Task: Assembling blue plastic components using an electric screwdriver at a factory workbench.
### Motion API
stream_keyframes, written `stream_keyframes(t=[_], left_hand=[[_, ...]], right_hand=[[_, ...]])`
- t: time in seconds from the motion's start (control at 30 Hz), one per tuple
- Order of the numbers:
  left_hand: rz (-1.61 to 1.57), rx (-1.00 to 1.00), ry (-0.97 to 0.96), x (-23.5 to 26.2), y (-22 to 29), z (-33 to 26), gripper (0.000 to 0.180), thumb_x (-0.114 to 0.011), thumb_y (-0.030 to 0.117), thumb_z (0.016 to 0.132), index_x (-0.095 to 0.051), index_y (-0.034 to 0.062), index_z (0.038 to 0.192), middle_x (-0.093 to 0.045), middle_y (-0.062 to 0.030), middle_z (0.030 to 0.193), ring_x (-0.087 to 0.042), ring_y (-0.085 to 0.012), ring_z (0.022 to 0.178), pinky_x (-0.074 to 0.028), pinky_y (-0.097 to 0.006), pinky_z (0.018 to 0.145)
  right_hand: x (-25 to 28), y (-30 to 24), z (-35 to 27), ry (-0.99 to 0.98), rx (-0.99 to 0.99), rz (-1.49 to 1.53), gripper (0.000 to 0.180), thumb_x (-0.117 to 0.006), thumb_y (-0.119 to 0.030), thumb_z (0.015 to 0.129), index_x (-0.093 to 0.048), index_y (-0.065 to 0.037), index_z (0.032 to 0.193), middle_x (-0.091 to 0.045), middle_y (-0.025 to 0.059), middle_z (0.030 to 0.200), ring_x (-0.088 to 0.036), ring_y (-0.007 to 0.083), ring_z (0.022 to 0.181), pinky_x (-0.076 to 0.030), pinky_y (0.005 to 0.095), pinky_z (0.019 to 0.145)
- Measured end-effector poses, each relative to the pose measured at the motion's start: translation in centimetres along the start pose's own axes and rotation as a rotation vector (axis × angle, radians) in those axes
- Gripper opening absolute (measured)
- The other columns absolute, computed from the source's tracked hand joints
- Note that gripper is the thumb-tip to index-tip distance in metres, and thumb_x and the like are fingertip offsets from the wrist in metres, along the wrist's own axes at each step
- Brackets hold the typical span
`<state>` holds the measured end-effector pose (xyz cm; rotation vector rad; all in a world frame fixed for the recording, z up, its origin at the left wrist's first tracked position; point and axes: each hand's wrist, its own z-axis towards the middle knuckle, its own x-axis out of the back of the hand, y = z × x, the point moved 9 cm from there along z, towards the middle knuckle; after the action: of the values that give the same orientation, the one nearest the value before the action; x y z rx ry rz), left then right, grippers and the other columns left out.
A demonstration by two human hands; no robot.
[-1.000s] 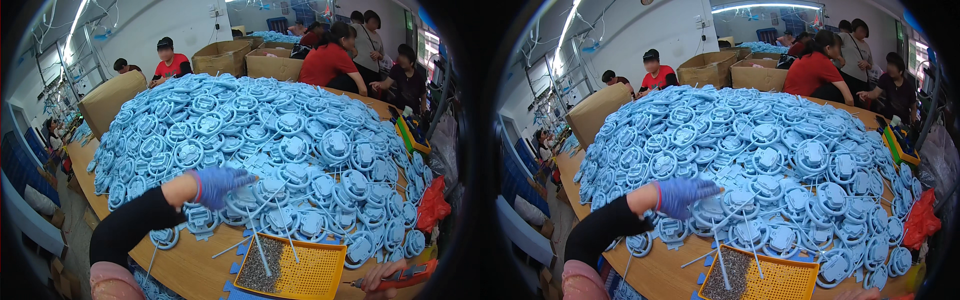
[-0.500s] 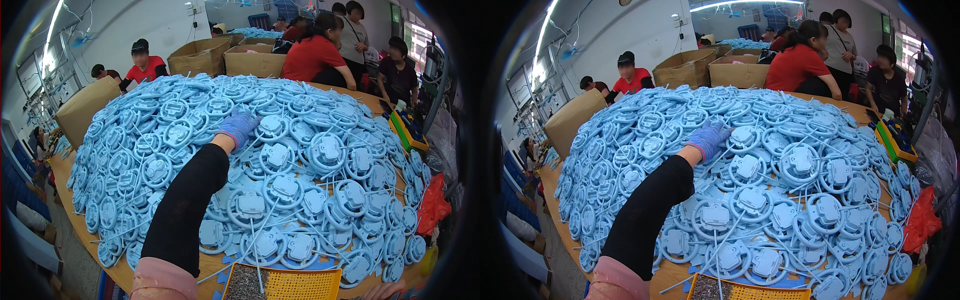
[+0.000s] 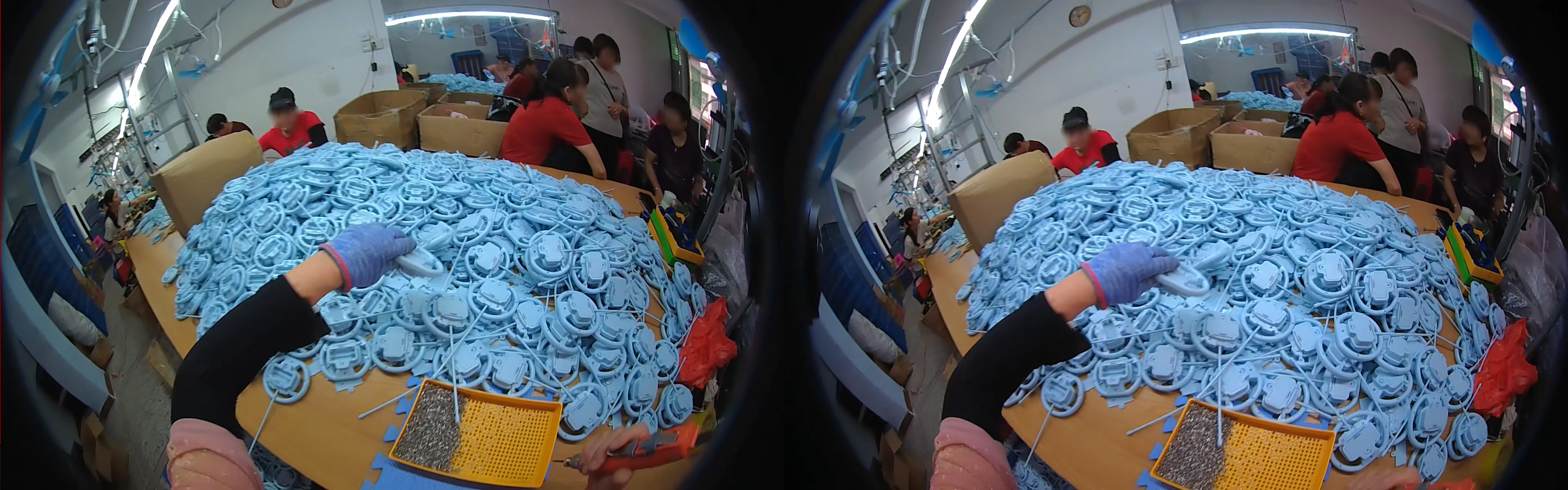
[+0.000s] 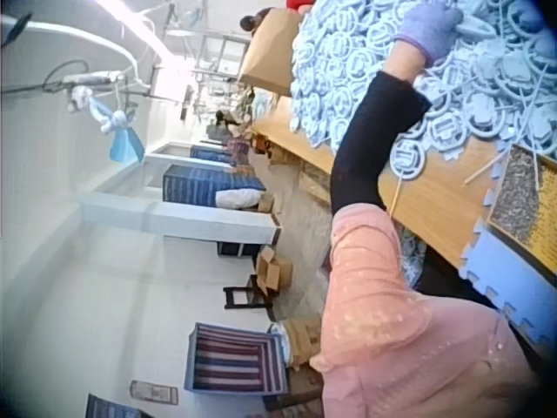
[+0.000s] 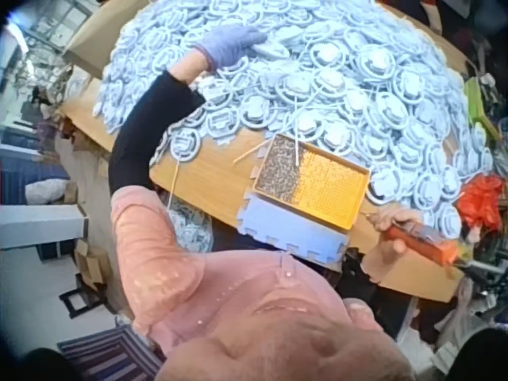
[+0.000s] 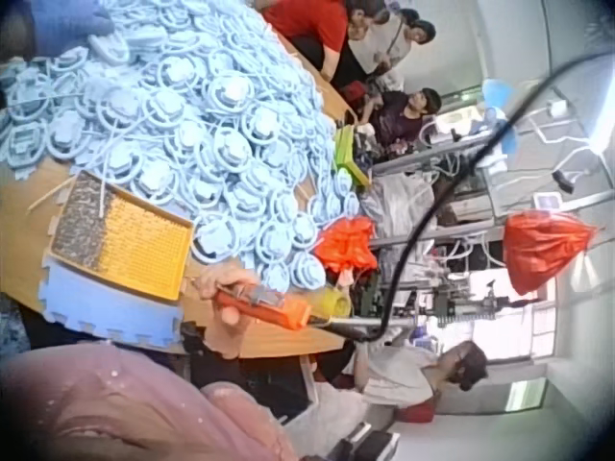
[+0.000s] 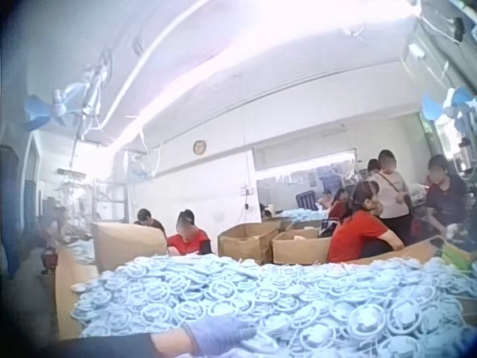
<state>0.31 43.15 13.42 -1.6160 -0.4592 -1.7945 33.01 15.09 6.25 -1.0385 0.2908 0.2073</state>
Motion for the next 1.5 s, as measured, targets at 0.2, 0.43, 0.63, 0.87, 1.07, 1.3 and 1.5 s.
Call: stream_keyframes(t=[0.2, 0.43, 0.63, 0.87, 1.07, 1.3, 1.5], left_hand=[[-0.211, 0.14, -0.191, 2.8, 4.9, -12.6, 0.037, -0.067, 0.019, 0.081, -0.062, 0.0112, 0.117, -0.064, -0.0135, 0.102, -0.062, -0.0329, 0.093, -0.049, -0.039, 0.082], [-0.647, 0.274, -0.002, 3.5, 5.4, -22.0, 0.035, -0.068, 0.009, 0.081, -0.062, 0.0075, 0.115, -0.062, -0.0141, 0.11, -0.06, -0.0274, 0.103, -0.047, -0.035, 0.089], [-1.198, 0.53, 0.243, 2.8, 2.0, -26.3, 0.03, -0.064, 0.008, 0.088, -0.06, 0.0013, 0.117, -0.062, -0.0059, 0.109, -0.057, -0.0142, 0.099, -0.047, -0.029, 0.088], [-1.324, 0.559, 0.477, 3.8, 0.0, -28.6, 0.032, -0.064, 0.022, 0.09, -0.061, 0.0015, 0.114, -0.064, -0.0033, 0.101, -0.058, -0.011, 0.091, -0.048, -0.026, 0.08], [-1.382, 0.428, 0.798, 11.0, -2.6, -30.9, 0.024, -0.061, 0.022, 0.091, -0.061, 0.0048, 0.108, -0.065, -0.0048, 0.097, -0.063, -0.0138, 0.087, -0.054, -0.03, 0.075], [-1.596, 0.977, 0.411, -0.1, -12.7, -30.4, 0.033, -0.058, 0.027, 0.091, -0.057, 0.0014, 0.112, -0.063, -0.0102, 0.11, -0.061, -0.0229, 0.101, -0.05, -0.044, 0.088], [-1.277, 1.047, 0.65, -2.4, -16.5, -27.4, 0.071, -0.058, 0.048, 0.088, -0.032, 0.0098, 0.142, -0.036, -0.0172, 0.142, -0.043, -0.0298, 0.124, -0.037, -0.048, 0.099]], right_hand=[[-2.8, -1.5, -0.2, 0.03, 0.099, 0.018, 0.058, -0.072, -0.053, 0.075, -0.041, -0.006, 0.089, -0.046, 0.0026, 0.056, -0.044, 0.0131, 0.04, -0.038, 0.025, 0.037], [-4.7, -1.2, -0.8, -0.036, 0.038, 0.03, 0.063, -0.073, -0.054, 0.072, -0.042, -0.004, 0.094, -0.05, 0.0043, 0.058, -0.05, 0.0142, 0.047, -0.041, 0.0257, 0.043], [-6.1, -0.2, -1.8, -0.074, 0.024, 0.034, 0.062, -0.074, -0.052, 0.074, -0.043, -0.003, 0.096, -0.051, 0.0046, 0.06, -0.05, 0.0133, 0.048, -0.041, 0.0242, 0.042], [-6.6, -0.2, -3.9, -0.051, 0.029, 0.038, 0.061, -0.073, -0.052, 0.075, -0.044, -0.002, 0.094, -0.051, 0.0047, 0.06, -0.05, 0.012, 0.047, -0.043, 0.0234, 0.042], [-7.8, -1.0, -4.5, -0.05, 0.022, 0.022, 0.061, -0.074, -0.051, 0.074, -0.043, -0.002, 0.095, -0.05, 0.0051, 0.06, -0.05, 0.0132, 0.046, -0.043, 0.024, 0.041], [-4.8, -0.2, -4.6, 0.088, 0.021, -0.101, 0.064, -0.075, -0.055, 0.071, -0.044, -0.003, 0.093, -0.049, 0.0042, 0.059, -0.047, 0.0119, 0.043, -0.041, 0.0237, 0.039], [-5.2, -0.7, -3.2, 0.083, 0.021, -0.131, 0.063, -0.074, -0.054, 0.073, -0.043, -0.003, 0.095, -0.049, 0.0039, 0.06, -0.047, 0.0114, 0.045, -0.04, 0.0235, 0.041]])
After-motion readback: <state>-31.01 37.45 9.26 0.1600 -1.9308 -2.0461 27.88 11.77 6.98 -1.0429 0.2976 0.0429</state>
